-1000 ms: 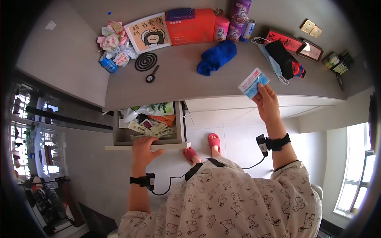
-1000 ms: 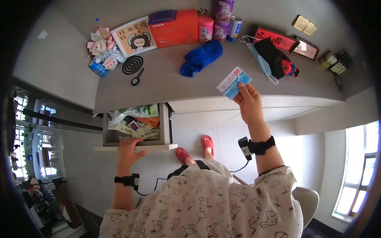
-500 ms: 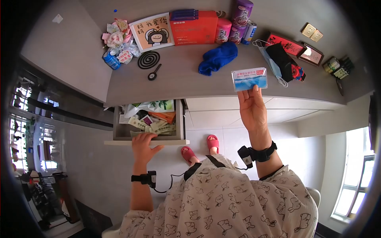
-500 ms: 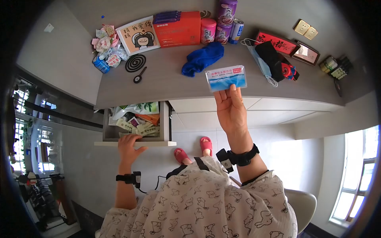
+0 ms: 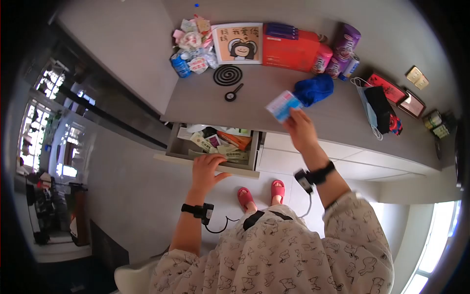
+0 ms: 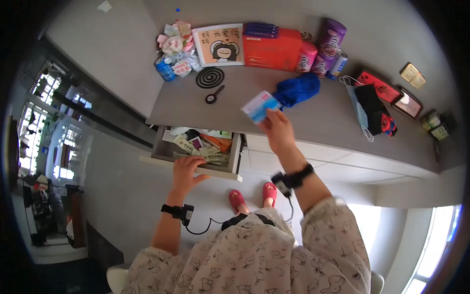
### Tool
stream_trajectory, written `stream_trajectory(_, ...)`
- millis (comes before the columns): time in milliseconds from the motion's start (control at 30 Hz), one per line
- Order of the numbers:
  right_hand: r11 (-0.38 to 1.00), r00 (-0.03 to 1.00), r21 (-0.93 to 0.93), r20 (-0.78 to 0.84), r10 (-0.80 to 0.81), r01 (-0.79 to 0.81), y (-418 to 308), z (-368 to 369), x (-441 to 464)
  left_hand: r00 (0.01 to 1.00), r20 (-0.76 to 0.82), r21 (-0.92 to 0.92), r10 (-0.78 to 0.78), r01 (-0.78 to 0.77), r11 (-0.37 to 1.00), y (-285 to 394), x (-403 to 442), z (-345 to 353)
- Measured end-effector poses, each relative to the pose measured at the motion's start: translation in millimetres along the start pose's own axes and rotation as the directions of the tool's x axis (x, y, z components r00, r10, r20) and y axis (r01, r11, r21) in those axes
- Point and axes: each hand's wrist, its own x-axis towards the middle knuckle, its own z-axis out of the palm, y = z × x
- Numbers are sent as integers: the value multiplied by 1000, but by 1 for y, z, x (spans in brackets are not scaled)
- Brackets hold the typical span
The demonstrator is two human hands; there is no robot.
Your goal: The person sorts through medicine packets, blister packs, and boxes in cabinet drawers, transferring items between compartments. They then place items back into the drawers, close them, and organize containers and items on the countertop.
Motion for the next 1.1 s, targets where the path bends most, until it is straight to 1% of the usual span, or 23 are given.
stream_trajectory(67, 999, 997, -32, 71, 5, -3, 14, 15, 27, 1000, 22, -10, 16, -16, 1000, 1, 2, 4)
stream_trajectory(133, 972, 985, -233, 155, 73, -35, 17, 29, 56, 984, -176, 43, 22, -14, 999, 1, 17, 1)
stream_trajectory(167, 780, 976, -603, 210, -49, 169, 12, 31, 71, 983, -177, 23, 48, -45, 999, -3, 26, 1)
stream_trajectory(200, 413, 948, -853, 290, -131, 318, 0, 29, 83, 977, -210, 52, 31, -20, 998, -7, 36, 3)
stream_trajectory(233, 387, 951, -871, 257, -171, 305, -16, 27, 84, 969, -247, 72, 21, -3, 997, -9, 46, 7)
stream_trajectory(267, -90, 862, -935, 350, -367, 342, -31, 24, 83, 966, -258, 92, 22, 2, 996, -14, 58, 15)
stream_trajectory(300, -542, 739, -813, 497, -455, 213, -42, 16, 82, 964, -266, 115, 20, 11, 993, -18, 66, 20)
stream_trajectory(333, -393, 823, -911, 315, -473, 122, -52, 3, 84, 959, -283, 141, 30, 10, 990, -17, 73, 21)
stream_trajectory(367, -396, 819, -914, 288, -496, 81, -59, -14, 86, 954, -299, 173, 35, 18, 985, -17, 79, 23)
stream_trajectory(433, -388, 918, -921, 186, -349, 39, -62, -47, 94, 945, -322, 189, 63, -1, 982, -21, 90, 34)
stream_trajectory(500, -425, 937, -901, 220, -272, 88, -59, -63, 78, 940, -336, 221, 66, 11, 975, -15, 86, 27)
stream_trajectory(567, -483, 875, -785, 479, -72, 389, -67, -83, 53, 970, -238, 311, 56, 21, 950, -14, 90, 27)
stream_trajectory(600, -484, 872, -785, 482, -83, 387, -81, -86, 42, 968, -244, 316, 66, 15, 949, -15, 93, 26)
stream_trajectory(667, -304, 828, -779, 557, 65, 548, -114, -94, 17, 988, -125, 286, 93, -54, 957, -17, 95, 22)
stream_trajectory(733, 28, 874, -902, 410, -260, 432, -145, -121, 14, 987, -135, 271, 82, -43, 962, -6, 90, 8)
stream_trajectory(767, -308, 752, -888, 456, -477, 342, -178, -137, 20, 986, -147, 243, 77, -40, 969, -3, 92, 7)
stream_trajectory(800, -362, 607, -914, 396, -689, 185, -207, -162, 26, 985, -147, 254, 90, -50, 966, -1, 93, 7)
stream_trajectory(833, -432, 506, -900, 347, -790, -56, -230, -184, 28, 983, -169, 258, 76, -30, 966, 1, 93, 9)
stream_trajectory(900, -143, 649, -888, -201, -734, -436, -248, -207, 24, 980, -186, 274, 66, -13, 962, 9, 93, 7)
stream_trajectory(933, -141, 665, -893, -205, -718, -427, -251, -204, 19, 988, -155, 266, -1, 42, 963, 21, 85, -7)
stream_trajectory(1000, -420, 779, -751, -196, -596, -510, -250, -204, 20, 989, -139, 265, -58, 94, 960, 41, 87, -8)
stream_trajectory(1067, -413, 789, -763, -199, -582, -497, -251, -206, 27, 969, -240, 15, 49, -46, 999, 80, 85, -3)
stream_trajectory(1100, -406, 793, -769, -206, -573, -493, -249, -207, 28, 981, -144, -84, 127, -140, 987, 99, 83, 5)
